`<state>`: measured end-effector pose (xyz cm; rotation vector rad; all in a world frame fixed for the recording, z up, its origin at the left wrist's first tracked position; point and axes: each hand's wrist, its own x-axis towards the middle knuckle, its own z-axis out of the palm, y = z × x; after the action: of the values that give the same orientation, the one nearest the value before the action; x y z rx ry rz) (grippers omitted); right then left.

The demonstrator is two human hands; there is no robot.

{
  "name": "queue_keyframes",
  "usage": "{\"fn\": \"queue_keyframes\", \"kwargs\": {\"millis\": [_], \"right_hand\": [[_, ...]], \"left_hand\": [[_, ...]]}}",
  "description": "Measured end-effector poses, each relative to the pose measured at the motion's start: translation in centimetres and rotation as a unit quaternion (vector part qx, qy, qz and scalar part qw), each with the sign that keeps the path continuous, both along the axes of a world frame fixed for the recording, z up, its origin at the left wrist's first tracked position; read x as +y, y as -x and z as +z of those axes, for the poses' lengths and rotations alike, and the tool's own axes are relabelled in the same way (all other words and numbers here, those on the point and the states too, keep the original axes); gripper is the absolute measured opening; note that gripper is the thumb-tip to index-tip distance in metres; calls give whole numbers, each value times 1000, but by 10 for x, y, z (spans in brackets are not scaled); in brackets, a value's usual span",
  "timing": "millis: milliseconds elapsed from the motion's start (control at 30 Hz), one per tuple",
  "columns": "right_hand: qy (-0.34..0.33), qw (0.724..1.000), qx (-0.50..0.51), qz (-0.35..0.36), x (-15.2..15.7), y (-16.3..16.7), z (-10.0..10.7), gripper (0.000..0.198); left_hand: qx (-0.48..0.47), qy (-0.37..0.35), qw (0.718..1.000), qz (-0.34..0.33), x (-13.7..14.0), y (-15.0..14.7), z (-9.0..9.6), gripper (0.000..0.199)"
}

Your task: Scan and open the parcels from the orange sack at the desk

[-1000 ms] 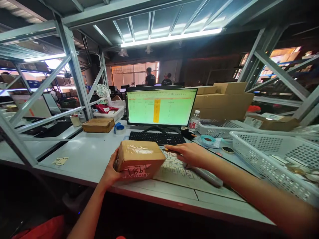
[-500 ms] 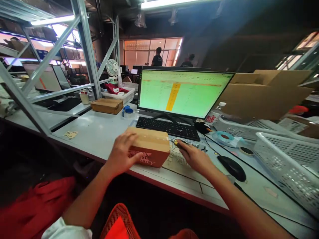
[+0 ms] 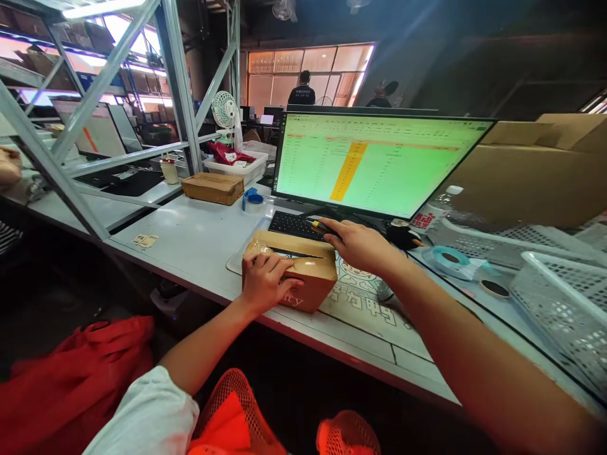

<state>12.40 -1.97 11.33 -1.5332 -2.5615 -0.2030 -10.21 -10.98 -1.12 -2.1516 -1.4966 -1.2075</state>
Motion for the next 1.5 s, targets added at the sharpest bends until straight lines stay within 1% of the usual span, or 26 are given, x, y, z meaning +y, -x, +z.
{"fn": "queue_keyframes", "kwargs": {"millis": [67, 133, 200, 267, 333, 400, 467, 533, 567, 633, 667, 733, 800, 867, 933, 1000, 1067, 1133, 1167, 1200, 1233, 1300, 1333, 1400, 1433, 1500], "right_hand": [[34, 998, -10, -51, 11, -3, -10, 54], [66, 994, -4, -92, 20, -12, -28, 51], [90, 991, 5, -97, 23, -26, -50, 44], [104, 991, 12, -83, 19, -39, -70, 36], [103, 992, 26, -74, 12, -48, -79, 33], [79, 992, 50, -85, 6, -49, -73, 39], [40, 990, 120, -65, 1, -39, -56, 47], [17, 983, 183, 21, -5, -18, -36, 51], [17, 980, 184, 69, -8, -5, -27, 54], [37, 985, 106, 129, -13, 23, -13, 59], [40, 990, 52, 124, -14, 35, -7, 55], [35, 997, -18, 63, -9, 53, 1, 47], [44, 998, -36, -9, 5, 62, 6, 54], [80, 995, -33, -56, 24, 65, 7, 60], [120, 990, -33, -66, 42, 65, 2, 64], [148, 986, -29, -68, 56, 65, -7, 66], [168, 983, -20, -67, 63, 64, -16, 67], [173, 982, -9, -72, 66, 62, -22, 67], [172, 982, -3, -76, 66, 61, -24, 67], [171, 982, 5, -79, 66, 60, -24, 67], [170, 982, 13, -80, 65, 60, -25, 67], [169, 982, 33, -80, 64, 59, -26, 66], [169, 981, 43, -79, 64, 59, -27, 65], [166, 981, 64, -79, 64, 60, -29, 63], [163, 980, 75, -79, 64, 60, -30, 62], [154, 980, 101, -79, 64, 60, -32, 58]], "left_hand": [[-1, 3, 1000, -8, 0, 1, 2, 32], [1, -1, 1000, -15, 0, 3, 2, 31], [-1, -7, 1000, -21, 0, 4, 1, 28], [-7, -14, 999, -28, 0, 5, 0, 25], [-13, -13, 999, -33, -1, 5, 0, 24], [-16, -2, 999, -34, -3, 5, 2, 26], [-17, 11, 999, -32, -3, 5, 4, 27], [-15, 15, 999, -31, -4, 5, 6, 27], [-14, 13, 999, -31, -4, 5, 7, 26], [-16, 3, 999, -33, -5, 6, 5, 25], [-17, -2, 999, -35, -7, 5, 4, 25], [-16, -1, 999, -41, -11, 6, 3, 28], [-4, 14, 999, -44, -17, 8, 8, 33], [30, 42, 997, -50, -18, 13, 22, 35], [84, 89, 990, -70, -12, 21, 48, 35], [143, 171, 969, -101, 2, 27, 82, 38], [197, 260, 938, -118, 17, 27, 115, 49], [244, 295, 917, -109, 23, 20, 135, 55], [263, 284, 918, -88, 19, 14, 137, 50], [278, 260, 923, -61, 11, 9, 136, 39], [291, 233, 928, -34, -1, 4, 129, 28], [303, 202, 931, -3, -31, 2, 111, 20], [304, 205, 930, -11, -45, 4, 102, 21], [281, 248, 925, -68, -63, 17, 93, 37], [255, 276, 921, -101, -65, 25, 96, 43], [200, 312, 917, -148, -52, 37, 112, 43]]}}
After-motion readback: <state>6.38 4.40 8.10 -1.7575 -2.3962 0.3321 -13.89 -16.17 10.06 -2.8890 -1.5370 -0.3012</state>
